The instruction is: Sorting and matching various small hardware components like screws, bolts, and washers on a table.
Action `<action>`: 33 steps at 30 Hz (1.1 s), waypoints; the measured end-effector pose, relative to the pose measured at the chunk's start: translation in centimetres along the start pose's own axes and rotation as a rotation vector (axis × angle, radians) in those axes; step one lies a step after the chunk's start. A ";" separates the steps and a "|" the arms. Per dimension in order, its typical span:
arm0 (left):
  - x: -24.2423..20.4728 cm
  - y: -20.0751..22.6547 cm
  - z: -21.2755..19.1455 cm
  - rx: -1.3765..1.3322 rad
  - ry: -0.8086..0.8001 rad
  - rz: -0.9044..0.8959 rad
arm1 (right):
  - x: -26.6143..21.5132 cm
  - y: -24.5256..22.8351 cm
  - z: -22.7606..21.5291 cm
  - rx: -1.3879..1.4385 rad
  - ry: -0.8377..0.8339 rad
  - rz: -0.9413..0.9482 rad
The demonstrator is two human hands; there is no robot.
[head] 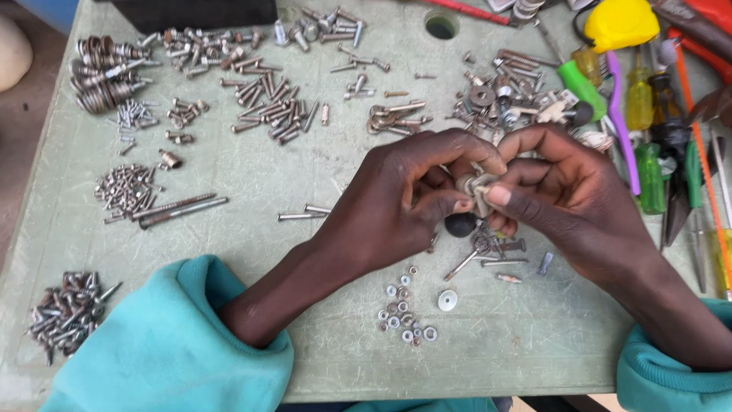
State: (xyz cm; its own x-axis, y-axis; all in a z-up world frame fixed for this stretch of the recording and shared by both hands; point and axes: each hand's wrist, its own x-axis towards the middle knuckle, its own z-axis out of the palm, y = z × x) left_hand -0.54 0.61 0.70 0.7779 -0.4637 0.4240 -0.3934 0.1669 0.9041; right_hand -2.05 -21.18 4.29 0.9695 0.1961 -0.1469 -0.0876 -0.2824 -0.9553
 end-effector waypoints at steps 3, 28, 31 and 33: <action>0.1 -0.5 -0.3 -0.075 -0.017 -0.038 | -0.2 0.0 -0.3 -0.032 -0.048 -0.048; 1.6 -3.0 -1.5 -0.258 0.329 0.011 | -1.8 -1.6 4.9 -0.877 -0.455 -0.694; 1.2 -2.6 -1.6 -0.267 0.335 0.097 | -2.1 -1.6 5.4 -1.040 -0.452 -0.673; 1.1 -2.2 -1.8 -0.193 0.274 0.128 | -2.2 -2.4 5.8 -1.106 -0.518 -0.681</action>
State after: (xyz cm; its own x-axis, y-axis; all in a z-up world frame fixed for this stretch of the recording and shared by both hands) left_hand 2.05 1.35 -0.73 0.8408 -0.1825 0.5096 -0.4168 0.3824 0.8247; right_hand -5.29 -15.43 5.44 0.5332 0.8445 -0.0501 0.8196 -0.5303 -0.2170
